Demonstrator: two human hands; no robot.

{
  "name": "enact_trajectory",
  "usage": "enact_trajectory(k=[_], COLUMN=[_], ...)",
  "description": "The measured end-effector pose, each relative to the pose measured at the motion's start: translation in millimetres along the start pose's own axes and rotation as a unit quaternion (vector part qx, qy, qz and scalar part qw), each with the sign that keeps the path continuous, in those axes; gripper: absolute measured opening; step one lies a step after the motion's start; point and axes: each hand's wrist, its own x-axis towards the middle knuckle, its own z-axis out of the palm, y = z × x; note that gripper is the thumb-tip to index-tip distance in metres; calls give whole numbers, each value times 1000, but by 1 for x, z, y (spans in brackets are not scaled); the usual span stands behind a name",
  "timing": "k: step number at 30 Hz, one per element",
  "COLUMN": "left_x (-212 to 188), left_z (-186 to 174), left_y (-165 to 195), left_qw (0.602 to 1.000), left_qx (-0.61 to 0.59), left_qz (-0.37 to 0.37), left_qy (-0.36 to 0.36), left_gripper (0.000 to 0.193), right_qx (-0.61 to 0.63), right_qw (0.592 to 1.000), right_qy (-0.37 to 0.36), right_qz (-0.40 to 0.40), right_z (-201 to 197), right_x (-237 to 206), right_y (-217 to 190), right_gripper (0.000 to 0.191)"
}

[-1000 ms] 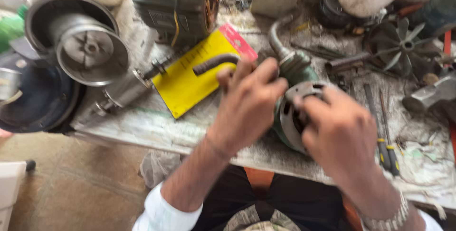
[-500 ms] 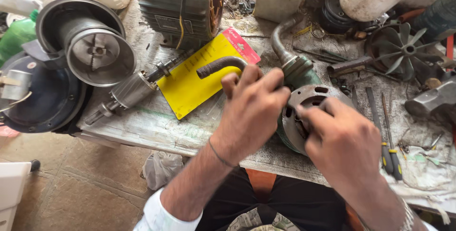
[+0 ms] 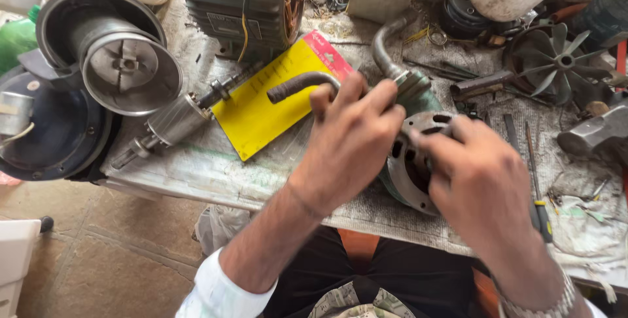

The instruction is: The person uses a small scraper to scrape the gasket residue off the flat mounting face of a green water pump housing, working around the central bore and bolt holes. They then lift and reposition the pump body, holding it up while continuing to scrape its flange surface.

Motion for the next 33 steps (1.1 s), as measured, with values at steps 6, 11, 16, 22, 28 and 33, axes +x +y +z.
enact_trajectory(k=[6, 11, 16, 22, 28, 33], left_x=[0, 3, 11, 15, 22, 32], left_z=[0, -2, -5, 1, 8, 10], left_y=[-3, -2, -2, -12, -20, -20], left_qw=[1000, 1000, 999, 997, 996, 995], left_qx=[12, 4, 5, -73, -48, -38], left_qz=[20, 20, 38, 36, 71, 84], left_qy=[9, 2, 14, -15, -35, -49], left_gripper=[7, 8, 6, 7, 9, 12], right_qx=[-15, 33, 9, -1, 14, 24], right_qw=[999, 999, 998, 999, 999, 997], right_qy=[5, 2, -16, -10, 8, -13], right_qz=[30, 23, 53, 53, 47, 76], right_z=[1, 0, -3, -2, 1, 0], right_x=[-1, 1, 4, -1, -6, -5], right_y=[2, -1, -3, 0, 2, 2], right_gripper=[38, 40, 37, 33, 37, 36])
